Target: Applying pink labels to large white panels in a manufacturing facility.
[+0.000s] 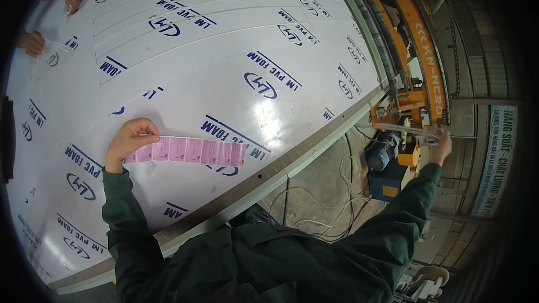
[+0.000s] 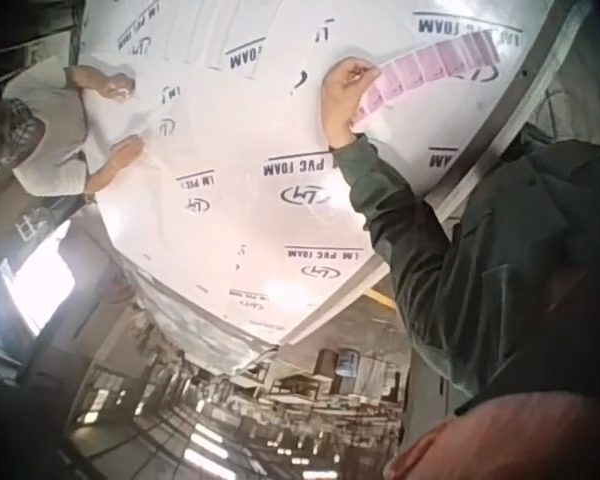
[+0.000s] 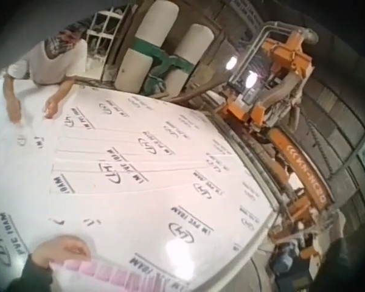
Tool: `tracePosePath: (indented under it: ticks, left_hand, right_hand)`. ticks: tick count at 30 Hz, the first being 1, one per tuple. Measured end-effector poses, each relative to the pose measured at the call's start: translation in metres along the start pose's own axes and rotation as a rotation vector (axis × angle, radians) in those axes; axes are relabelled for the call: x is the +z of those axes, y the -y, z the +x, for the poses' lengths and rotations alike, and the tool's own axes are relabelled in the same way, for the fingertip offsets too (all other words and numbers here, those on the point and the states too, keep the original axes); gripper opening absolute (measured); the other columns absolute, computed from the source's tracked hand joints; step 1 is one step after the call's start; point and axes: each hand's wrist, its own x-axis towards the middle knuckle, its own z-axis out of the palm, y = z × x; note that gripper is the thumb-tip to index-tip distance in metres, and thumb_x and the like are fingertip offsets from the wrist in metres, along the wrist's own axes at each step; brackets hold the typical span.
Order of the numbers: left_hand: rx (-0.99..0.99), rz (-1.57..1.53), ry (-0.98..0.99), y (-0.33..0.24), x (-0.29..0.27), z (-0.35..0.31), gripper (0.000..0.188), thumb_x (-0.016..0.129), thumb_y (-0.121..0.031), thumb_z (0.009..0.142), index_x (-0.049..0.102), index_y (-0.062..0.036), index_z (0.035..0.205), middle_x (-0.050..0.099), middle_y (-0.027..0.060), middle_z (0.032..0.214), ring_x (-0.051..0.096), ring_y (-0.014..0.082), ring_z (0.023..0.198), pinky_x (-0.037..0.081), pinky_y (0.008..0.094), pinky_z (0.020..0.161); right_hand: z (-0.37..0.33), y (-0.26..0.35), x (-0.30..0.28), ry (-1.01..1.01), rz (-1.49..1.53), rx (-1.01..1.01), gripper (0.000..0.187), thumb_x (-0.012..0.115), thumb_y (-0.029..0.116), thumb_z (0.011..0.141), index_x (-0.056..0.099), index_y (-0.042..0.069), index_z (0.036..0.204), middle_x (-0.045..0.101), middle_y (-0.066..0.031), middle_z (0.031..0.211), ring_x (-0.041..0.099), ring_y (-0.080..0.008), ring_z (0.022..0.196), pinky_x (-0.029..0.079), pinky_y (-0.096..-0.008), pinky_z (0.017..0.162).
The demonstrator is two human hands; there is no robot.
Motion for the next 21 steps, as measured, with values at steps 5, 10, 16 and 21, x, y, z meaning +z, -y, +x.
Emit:
tracePosePath:
  ticks: [5, 10, 16, 21]
  left_hand:
    - [-0.018, 0.031, -0.045, -0.004, 0.007, 0.002, 0.006, 0.068, -0.004, 0.084, 0.063, -0.0003, 0.086, 0.062, 0.0001, 0.081, 0.056, 0.0076, 0.078, 0.047, 0.0225, 0.074]
    - [0.013, 0.106, -0.051, -0.024, 0.031, 0.028, 0.009, 0.068, -0.008, 0.084, 0.063, -0.0008, 0.086, 0.061, 0.0001, 0.081, 0.056, 0.0079, 0.08, 0.046, 0.0241, 0.077]
    - [0.18, 0.087, 0.125, -0.055, 0.084, 0.135, 0.012, 0.069, -0.01, 0.083, 0.064, -0.0001, 0.087, 0.064, 0.0021, 0.082, 0.058, 0.009, 0.081, 0.047, 0.0236, 0.078]
    - [0.079, -0.194, 0.281, -0.055, 0.125, 0.214, 0.012, 0.07, -0.01, 0.083, 0.065, -0.0004, 0.088, 0.065, 0.0021, 0.082, 0.058, 0.0081, 0.077, 0.048, 0.0216, 0.072]
  right_hand:
    - [-0.065, -0.067, 0.101, 0.309, 0.346, 0.162, 0.013, 0.053, 0.011, 0.094, 0.059, 0.004, 0.084, 0.058, -0.0073, 0.077, 0.058, -0.0215, 0.069, 0.049, -0.0394, 0.063]
    - [-0.137, -0.079, 0.22, 0.587, 0.225, 0.207, 0.009, 0.058, 0.012, 0.086, 0.056, 0.013, 0.077, 0.049, 0.0028, 0.066, 0.042, -0.0065, 0.049, 0.027, -0.023, 0.039]
    - [-0.204, -0.03, 0.342, 0.757, -0.062, -0.376, 0.019, 0.076, 0.023, 0.079, 0.068, 0.009, 0.09, 0.05, 0.0024, 0.058, 0.044, -0.0085, 0.052, 0.036, -0.0277, 0.049]
    - [-0.214, 0.007, 0.428, 0.726, -0.157, -0.674, 0.013, 0.072, 0.02, 0.079, 0.074, 0.012, 0.088, 0.069, -0.0114, 0.085, 0.067, -0.0293, 0.078, 0.052, -0.0371, 0.068]
